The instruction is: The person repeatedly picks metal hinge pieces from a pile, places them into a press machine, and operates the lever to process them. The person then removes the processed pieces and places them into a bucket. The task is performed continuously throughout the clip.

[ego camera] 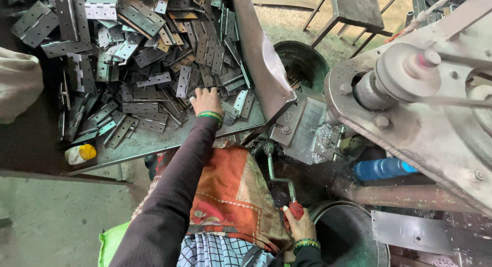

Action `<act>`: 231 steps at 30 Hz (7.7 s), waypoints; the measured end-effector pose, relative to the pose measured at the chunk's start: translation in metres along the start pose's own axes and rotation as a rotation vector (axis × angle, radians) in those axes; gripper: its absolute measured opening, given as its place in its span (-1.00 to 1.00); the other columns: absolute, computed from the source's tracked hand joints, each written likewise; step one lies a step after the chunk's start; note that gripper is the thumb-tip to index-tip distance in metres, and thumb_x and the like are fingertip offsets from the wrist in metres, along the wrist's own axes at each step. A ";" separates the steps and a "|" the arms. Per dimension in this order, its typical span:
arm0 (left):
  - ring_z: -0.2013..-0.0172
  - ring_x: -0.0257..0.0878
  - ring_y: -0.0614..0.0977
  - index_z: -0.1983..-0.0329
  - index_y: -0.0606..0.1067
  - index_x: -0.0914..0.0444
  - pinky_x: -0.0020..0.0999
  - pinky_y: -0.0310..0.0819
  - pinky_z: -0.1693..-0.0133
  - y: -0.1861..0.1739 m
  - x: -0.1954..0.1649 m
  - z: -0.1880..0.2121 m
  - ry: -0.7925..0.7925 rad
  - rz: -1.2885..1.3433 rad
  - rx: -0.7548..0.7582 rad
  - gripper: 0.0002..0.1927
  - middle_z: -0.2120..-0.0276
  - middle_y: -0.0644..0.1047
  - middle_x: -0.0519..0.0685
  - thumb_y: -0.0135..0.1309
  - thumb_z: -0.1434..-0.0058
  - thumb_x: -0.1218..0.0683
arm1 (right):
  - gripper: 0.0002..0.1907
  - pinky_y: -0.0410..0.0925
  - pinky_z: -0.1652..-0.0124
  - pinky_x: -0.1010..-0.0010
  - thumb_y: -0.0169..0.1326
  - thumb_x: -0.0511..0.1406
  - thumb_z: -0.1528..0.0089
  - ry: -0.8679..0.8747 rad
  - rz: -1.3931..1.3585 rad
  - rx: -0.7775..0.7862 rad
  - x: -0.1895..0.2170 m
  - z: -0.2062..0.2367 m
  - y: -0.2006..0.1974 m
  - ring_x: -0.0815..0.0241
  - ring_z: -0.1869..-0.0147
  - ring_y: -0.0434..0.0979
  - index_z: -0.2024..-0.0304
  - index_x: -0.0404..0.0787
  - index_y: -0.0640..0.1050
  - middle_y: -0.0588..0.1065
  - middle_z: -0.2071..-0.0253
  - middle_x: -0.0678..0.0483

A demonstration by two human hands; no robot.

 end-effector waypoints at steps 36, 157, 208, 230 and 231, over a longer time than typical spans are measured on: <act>0.27 0.15 0.63 0.04 0.63 -0.01 0.01 0.54 0.21 -0.035 -0.006 0.081 0.150 0.444 0.056 -0.74 0.25 0.57 0.12 0.10 -0.22 0.10 | -0.18 0.44 -0.03 0.10 0.09 0.32 -0.03 -0.158 -0.016 -0.105 -0.006 -0.003 0.007 -0.24 -0.04 0.62 -0.02 -0.15 0.55 0.62 0.09 -0.22; 0.32 -0.39 0.50 0.11 0.56 0.29 -0.42 0.43 0.18 0.009 -0.107 0.167 -0.103 1.238 0.609 -0.79 0.39 0.59 -0.02 0.06 -0.32 0.07 | -0.23 0.43 -0.02 0.08 0.17 0.24 -0.05 -0.108 -0.034 -0.131 -0.013 -0.007 0.024 -0.28 -0.05 0.61 -0.08 -0.12 0.52 0.61 0.07 -0.24; -0.19 0.00 0.46 -0.02 0.53 0.25 0.31 -0.22 -0.41 -0.042 -0.213 0.153 0.525 0.438 0.102 -0.63 0.03 0.52 0.01 0.02 -0.15 0.06 | -0.33 0.45 0.08 0.07 0.17 0.18 -0.07 -0.106 -0.008 -0.112 -0.003 0.004 0.000 -0.26 0.04 0.63 0.03 -0.15 0.55 0.63 0.21 -0.23; -0.22 -0.02 0.47 -0.15 0.50 0.21 0.26 -0.23 -0.44 -0.020 -0.217 0.143 0.501 0.441 0.068 -0.64 -0.07 0.53 -0.01 -0.13 -0.33 0.12 | -0.31 0.43 0.12 0.08 0.22 0.16 -0.10 -0.350 -0.162 -0.261 -0.008 -0.003 0.029 -0.26 0.07 0.61 -0.01 -0.22 0.56 0.61 0.20 -0.16; -0.22 0.00 0.47 -0.16 0.50 0.21 0.23 -0.19 -0.42 -0.020 -0.216 0.145 0.520 0.466 0.002 -0.63 -0.10 0.53 0.00 -0.13 -0.31 0.12 | -0.32 0.44 0.13 0.08 0.24 0.15 -0.10 -0.329 -0.176 -0.250 -0.008 -0.001 0.022 -0.26 0.08 0.61 -0.01 -0.22 0.56 0.60 0.21 -0.15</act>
Point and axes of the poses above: each hand's wrist, its own z-axis away from the middle knuckle, its own y-axis out of the palm, x = y × z, the point moved 1 cm from there along -z, towards the middle knuckle
